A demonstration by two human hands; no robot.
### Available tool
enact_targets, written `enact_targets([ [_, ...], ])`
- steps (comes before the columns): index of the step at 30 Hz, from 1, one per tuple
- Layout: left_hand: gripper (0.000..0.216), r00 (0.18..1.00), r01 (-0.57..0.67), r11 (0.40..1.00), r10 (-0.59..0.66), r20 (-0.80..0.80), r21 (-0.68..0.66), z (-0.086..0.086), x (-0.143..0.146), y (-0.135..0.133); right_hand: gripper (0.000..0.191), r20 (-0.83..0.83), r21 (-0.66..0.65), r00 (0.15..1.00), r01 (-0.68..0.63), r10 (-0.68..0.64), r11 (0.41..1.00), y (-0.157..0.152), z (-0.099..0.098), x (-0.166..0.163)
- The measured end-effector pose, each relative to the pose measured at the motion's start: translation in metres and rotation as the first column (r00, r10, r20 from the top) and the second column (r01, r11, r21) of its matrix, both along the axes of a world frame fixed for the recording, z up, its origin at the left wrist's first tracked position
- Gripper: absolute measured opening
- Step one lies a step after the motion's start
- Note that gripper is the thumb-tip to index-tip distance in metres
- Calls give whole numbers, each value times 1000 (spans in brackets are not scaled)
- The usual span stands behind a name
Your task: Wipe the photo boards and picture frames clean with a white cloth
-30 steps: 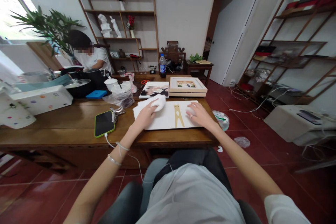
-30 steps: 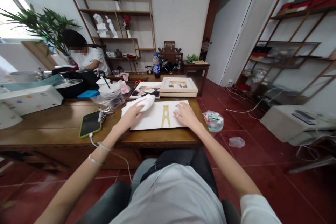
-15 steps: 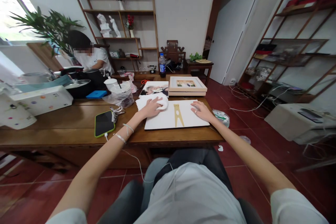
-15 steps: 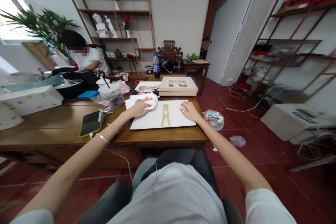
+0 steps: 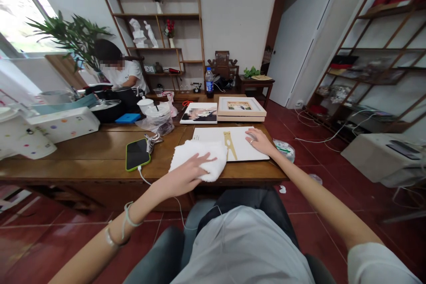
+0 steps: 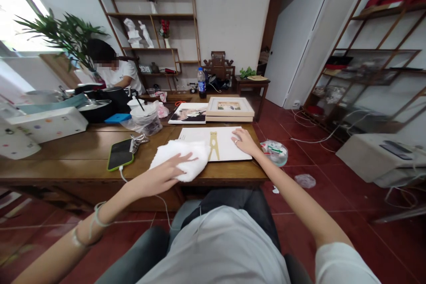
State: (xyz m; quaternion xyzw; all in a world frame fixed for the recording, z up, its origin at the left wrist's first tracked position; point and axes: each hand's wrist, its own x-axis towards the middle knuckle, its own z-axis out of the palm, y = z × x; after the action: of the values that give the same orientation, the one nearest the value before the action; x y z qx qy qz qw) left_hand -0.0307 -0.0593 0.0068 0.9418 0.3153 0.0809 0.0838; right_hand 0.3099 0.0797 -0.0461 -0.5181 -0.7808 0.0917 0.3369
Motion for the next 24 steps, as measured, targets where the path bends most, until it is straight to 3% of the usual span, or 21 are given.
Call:
enact_targets([
  [2, 35, 1000, -14, 999, 15, 22, -30, 3, -3, -4, 32, 9, 8, 1000, -3, 3, 1000, 1, -1, 1],
  [4, 31, 998, -44, 998, 45, 47, -40, 4, -4, 8, 33, 19, 9, 1000, -6, 6, 1000, 1, -2, 1],
  [10, 22, 998, -18, 999, 16, 62, 32, -4, 6, 103, 36, 46, 10, 999, -10, 10, 1000, 1, -3, 3],
  [15, 28, 987, -128, 985, 116, 107, 113, -9, 17, 161, 33, 34, 1, 999, -22, 22, 1000, 4, -5, 5],
  [19, 26, 994, -107, 983, 102, 43, 150, -16, 21, 158, 34, 36, 11, 999, -29, 28, 1000, 6, -8, 6],
  [24, 25, 982, -175, 976, 182, -40, 131, -19, 32, 94, 33, 31, 24, 999, -34, 33, 999, 7, -9, 6],
])
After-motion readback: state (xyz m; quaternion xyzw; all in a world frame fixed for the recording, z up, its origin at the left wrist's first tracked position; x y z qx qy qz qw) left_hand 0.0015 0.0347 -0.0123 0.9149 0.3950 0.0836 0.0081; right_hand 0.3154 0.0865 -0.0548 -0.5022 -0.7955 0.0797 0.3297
